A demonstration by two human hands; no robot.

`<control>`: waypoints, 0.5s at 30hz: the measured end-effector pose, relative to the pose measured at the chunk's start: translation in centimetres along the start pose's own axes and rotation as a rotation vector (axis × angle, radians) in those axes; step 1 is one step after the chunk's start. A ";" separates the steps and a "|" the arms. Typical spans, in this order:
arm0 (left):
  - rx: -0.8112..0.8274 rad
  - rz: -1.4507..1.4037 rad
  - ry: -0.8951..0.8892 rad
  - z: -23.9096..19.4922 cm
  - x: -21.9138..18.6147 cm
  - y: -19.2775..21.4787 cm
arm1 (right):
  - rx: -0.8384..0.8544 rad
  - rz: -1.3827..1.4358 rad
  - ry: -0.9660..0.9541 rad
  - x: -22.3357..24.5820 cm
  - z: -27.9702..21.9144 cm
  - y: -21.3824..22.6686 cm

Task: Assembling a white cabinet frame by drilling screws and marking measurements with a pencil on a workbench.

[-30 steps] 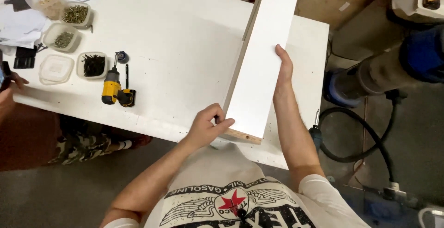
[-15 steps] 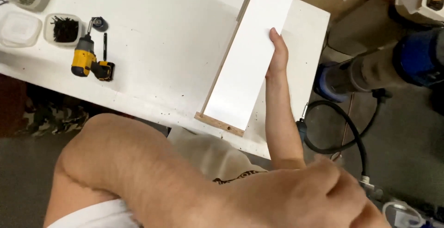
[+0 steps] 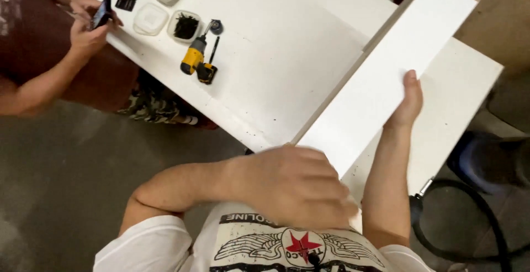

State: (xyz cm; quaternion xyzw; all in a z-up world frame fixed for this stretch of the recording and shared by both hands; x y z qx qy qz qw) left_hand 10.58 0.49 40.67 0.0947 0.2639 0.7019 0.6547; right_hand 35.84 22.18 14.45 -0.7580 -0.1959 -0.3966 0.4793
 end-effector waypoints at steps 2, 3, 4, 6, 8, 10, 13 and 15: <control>-0.012 0.135 0.043 -4.0 3.1 -0.4 | -0.047 -0.014 0.019 0.6 -1.1 -0.4; 0.063 0.198 0.195 -6.6 5.3 -0.5 | -0.061 -0.105 0.051 1.3 -2.0 -0.9; 0.138 0.254 0.337 -9.2 7.7 -0.6 | -0.080 -0.195 0.095 2.3 -2.8 -1.4; 0.176 0.345 0.544 -14.3 12.4 1.5 | 0.019 -0.263 0.173 2.9 -3.3 -1.8; 0.208 0.425 0.754 -19.4 17.3 3.9 | 0.115 -0.340 0.258 3.1 -2.5 -0.9; 0.212 0.614 1.043 -25.0 22.5 7.2 | 0.036 -0.481 0.484 3.1 -0.6 1.5; 0.134 0.708 1.231 -30.9 28.7 12.8 | 0.080 -0.846 0.898 7.1 -3.6 -2.0; 0.035 0.712 1.329 -36.5 33.7 16.3 | 0.078 -0.940 0.877 7.8 -4.7 -3.6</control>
Point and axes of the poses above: each hand's wrist, its own z-axis towards the middle knuckle, its own y-axis out of the back of the hand, x = y × z, the point moved 3 cm from there along z, towards the middle knuckle, and after that the axes turned 13 degrees about -x, right-handed, at the moved point
